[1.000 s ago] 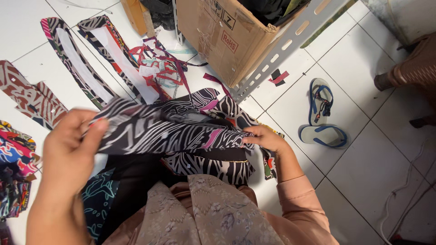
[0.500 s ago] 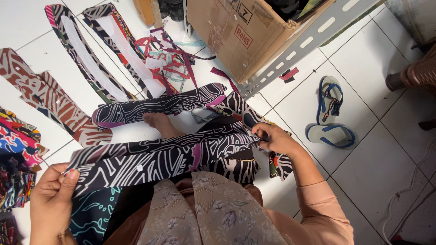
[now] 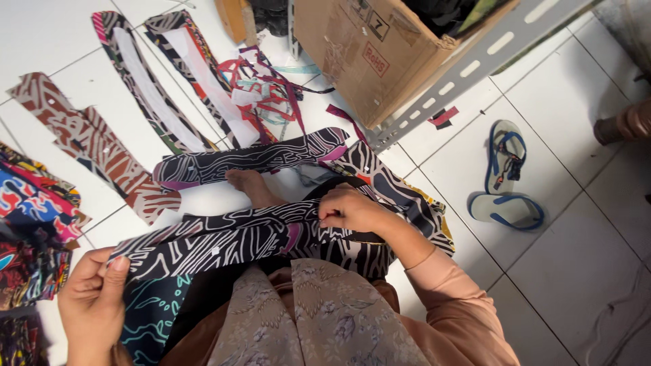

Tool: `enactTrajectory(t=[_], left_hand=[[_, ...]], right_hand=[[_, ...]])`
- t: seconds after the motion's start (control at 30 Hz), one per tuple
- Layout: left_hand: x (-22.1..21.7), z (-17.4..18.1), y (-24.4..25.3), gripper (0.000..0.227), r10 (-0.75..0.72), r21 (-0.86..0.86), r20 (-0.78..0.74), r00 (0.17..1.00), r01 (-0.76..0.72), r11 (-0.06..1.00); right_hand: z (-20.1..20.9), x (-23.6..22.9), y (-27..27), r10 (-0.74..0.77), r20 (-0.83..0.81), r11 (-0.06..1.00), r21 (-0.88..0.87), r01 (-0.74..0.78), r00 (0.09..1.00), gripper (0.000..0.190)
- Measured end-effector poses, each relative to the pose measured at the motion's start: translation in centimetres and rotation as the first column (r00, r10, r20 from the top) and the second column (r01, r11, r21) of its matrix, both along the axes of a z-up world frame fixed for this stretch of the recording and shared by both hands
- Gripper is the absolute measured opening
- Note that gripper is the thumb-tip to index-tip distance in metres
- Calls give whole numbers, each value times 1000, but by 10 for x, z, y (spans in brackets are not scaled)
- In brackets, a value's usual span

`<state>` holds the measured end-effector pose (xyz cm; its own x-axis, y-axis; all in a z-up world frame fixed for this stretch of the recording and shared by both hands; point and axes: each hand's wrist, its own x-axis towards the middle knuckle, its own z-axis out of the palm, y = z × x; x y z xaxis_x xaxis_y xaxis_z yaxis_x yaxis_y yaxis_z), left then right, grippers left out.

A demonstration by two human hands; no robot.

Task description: The person sits on the floor and folds multiple long strips of patterned fabric by hand. They pick up each strip, fold it into a smaller bundle, and place it in a growing pile on the floor.

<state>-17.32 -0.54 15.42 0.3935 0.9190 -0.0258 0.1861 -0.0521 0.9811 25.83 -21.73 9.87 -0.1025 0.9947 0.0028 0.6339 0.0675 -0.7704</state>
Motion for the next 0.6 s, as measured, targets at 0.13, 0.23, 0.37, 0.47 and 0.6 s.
enactTrajectory(t=[0.13,0.23,0.37,0.47,0.6], left_hand=[[-1,0,-8,14,-15,-17,3,1000,15,1000],[5,2,-8,15,-22,-51,10,1000,22,998],[5,7,-9,13,-47,-47,64,997,51,998],[-1,17,-5,11,-49,22,86,995,47,999],[-8,43,-1,11,-26,116,66,997,18,993]], right_hand=[[4,12,-4,-53,-161,997,40,60,985,22],[10,7,3,-47,-103,966,250,71,994,35],[13,-16,24,-33,-292,988,138,76,956,58],[18,-21,41,61,-376,998,28,-55,925,40],[35,-16,60,23,-299,996,-80,-50,954,25]])
